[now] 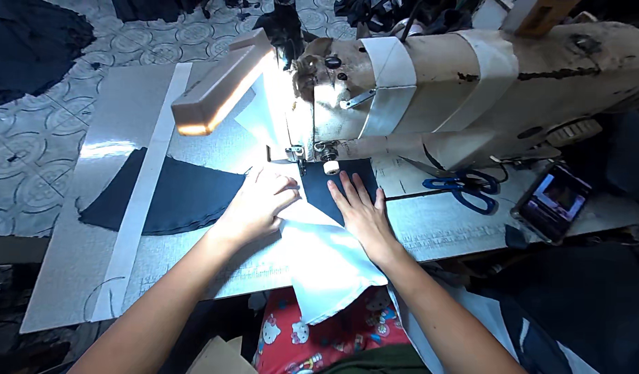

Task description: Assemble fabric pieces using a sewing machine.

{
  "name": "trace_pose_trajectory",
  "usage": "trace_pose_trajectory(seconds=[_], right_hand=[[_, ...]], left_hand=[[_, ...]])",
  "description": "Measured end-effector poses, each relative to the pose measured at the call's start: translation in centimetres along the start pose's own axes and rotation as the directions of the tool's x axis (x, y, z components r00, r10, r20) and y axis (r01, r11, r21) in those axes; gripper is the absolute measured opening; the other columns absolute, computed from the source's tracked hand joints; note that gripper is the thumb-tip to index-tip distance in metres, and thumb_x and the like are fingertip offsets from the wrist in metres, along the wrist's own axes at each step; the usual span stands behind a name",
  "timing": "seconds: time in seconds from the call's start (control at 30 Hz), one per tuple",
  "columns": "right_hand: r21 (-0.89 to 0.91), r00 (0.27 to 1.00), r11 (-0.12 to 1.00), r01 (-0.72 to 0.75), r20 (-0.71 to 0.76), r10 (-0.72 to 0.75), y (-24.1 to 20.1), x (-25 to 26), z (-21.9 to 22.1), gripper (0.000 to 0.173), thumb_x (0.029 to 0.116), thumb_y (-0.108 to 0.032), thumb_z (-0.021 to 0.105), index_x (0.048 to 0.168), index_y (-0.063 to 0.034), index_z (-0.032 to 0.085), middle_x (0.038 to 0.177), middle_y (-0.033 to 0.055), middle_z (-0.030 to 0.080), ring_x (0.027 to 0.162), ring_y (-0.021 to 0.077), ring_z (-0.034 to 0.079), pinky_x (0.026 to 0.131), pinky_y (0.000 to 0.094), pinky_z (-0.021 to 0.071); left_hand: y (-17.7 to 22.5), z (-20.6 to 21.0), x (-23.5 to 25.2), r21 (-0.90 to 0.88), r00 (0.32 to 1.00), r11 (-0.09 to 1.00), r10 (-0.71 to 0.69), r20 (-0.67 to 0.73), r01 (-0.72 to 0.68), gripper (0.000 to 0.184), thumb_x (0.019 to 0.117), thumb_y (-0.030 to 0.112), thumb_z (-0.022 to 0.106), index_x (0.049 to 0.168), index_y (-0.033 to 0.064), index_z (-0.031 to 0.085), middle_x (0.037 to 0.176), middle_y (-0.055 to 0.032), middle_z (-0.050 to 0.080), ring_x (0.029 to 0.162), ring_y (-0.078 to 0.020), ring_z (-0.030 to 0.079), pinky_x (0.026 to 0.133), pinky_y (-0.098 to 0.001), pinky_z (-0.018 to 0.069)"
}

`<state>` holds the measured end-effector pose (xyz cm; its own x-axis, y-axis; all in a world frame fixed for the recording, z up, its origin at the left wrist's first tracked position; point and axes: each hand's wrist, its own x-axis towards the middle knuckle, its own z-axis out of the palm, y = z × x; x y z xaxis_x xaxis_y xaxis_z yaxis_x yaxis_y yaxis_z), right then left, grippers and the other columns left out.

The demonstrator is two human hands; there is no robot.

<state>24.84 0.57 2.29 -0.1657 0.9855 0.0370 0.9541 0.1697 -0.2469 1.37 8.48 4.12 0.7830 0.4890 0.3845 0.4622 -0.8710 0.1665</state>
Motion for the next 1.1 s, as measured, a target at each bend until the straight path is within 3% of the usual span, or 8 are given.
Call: trace_pose_trajectory(seconds=[0.1,0.2,0.37,0.47,0.6,0.77,0.9,1.1], right_hand=[[0.036,0.999,0.999,-0.018,0.043,0.017,0.1,0.6,-0.1,0.087,0.0881,-0.058,0.067,0.161,-0.022,0.036,0.169,0.0162,0.025,0.157,0.0406,0.018,0.111,0.0793,0.0136],[0.038,0.987,0.998,-0.046,0.153,0.04,0.1,1.2,-0.7,0.094,0.0876,-0.067,0.064,0.164,-0.0275,0.027,0.172,0.0139,0.014,0.159,0.0384,0.006,0.114,0.0774,0.0064],[0.079,0.972,0.991,0.108,0.2,-0.122,1.2,0.0,-1.9,0.092,0.0859,-0.031,0.079,0.163,-0.0284,0.03,0.173,0.0109,0.014,0.159,0.0382,0.005,0.116,0.075,0.0076],[0.17,0.939,0.976,0.136,0.292,-0.182,1.7,-2.0,-4.1,0.085,0.0867,0.005,0.069,0.16,-0.0235,0.037,0.171,0.0106,0.02,0.159,0.0401,0.007,0.116,0.0759,0.01],[0.269,0.882,0.963,0.013,0.45,-0.138,2.2,-5.5,-6.6,0.084,0.0842,-0.02,0.078,0.159,-0.0172,0.04,0.17,0.0125,0.024,0.158,0.0383,0.011,0.12,0.0693,0.0089],[0.305,0.988,0.946,0.11,0.073,-0.138,5.3,-11.0,-5.2,0.055,0.0893,-0.032,0.069,0.141,-0.012,0.063,0.152,0.0147,0.054,0.144,0.0404,0.045,0.114,0.0627,0.0351],[0.244,0.991,0.961,0.128,-0.061,-0.116,7.4,-12.8,-3.4,0.051,0.0827,-0.015,0.066,0.134,-0.0131,0.068,0.145,0.0136,0.06,0.139,0.0427,0.05,0.109,0.0645,0.0398],[0.192,0.926,0.947,0.257,-0.329,-0.185,8.1,-13.0,-1.0,0.025,0.0925,-0.02,0.061,0.111,-0.0146,0.077,0.118,0.011,0.072,0.115,0.0324,0.067,0.098,0.0498,0.0512]], left_hand=[[1.0,-2.2,-0.1,0.014,1.0,1.0,0.023,0.005,-0.023,0.023,0.0804,0.021,0.06,0.087,0.0041,0.074,0.106,-0.0141,0.072,0.104,-0.0359,0.068,0.095,-0.0641,0.045],[2.1,-4.0,-0.1,0.018,0.996,0.999,0.027,0.082,-0.028,0.024,0.0786,0.028,0.062,0.082,0.0069,0.072,0.107,-0.0114,0.073,0.109,-0.0344,0.068,0.101,-0.0653,0.0427],[4.1,-4.9,1.2,0.082,0.86,0.984,-0.179,0.477,0.16,0.064,0.0825,0.037,0.079,0.141,0.0146,0.063,0.111,-0.0138,0.074,0.109,-0.0382,0.067,0.11,-0.0742,0.0278],[5.8,-3.1,2.1,0.112,0.881,0.993,-0.072,0.468,0.022,0.044,0.0713,0.024,0.083,0.113,0.0131,0.074,0.116,-0.0112,0.069,0.11,-0.0373,0.064,0.093,-0.0708,0.0421],[9.2,-0.9,2.8,-0.081,0.934,0.988,0.149,0.323,-0.13,0.033,0.0765,0.016,0.081,0.105,0.0051,0.068,0.109,-0.0164,0.072,0.109,-0.0388,0.069,0.1,-0.0765,0.0378],[12.7,0.6,3.2,-0.138,0.916,0.956,0.287,0.28,-0.258,0.038,0.0775,0.021,0.084,0.108,0.0041,0.07,0.088,-0.012,0.068,0.085,-0.0348,0.069,0.081,-0.0604,0.0529],[14.6,2.1,2.5,-0.134,0.893,0.919,0.393,0.222,-0.371,0.009,0.0869,0.011,0.071,0.08,0.0066,0.067,0.094,-0.0099,0.067,0.091,-0.0292,0.068,0.082,-0.0497,0.0538],[16.3,2.8,2.2,-0.092,0.886,0.904,0.427,0.182,-0.417,0.018,0.0919,0.002,0.056,0.078,0.0079,0.066,0.071,-0.006,0.061,0.069,-0.0241,0.063,0.068,-0.0402,0.0472]])
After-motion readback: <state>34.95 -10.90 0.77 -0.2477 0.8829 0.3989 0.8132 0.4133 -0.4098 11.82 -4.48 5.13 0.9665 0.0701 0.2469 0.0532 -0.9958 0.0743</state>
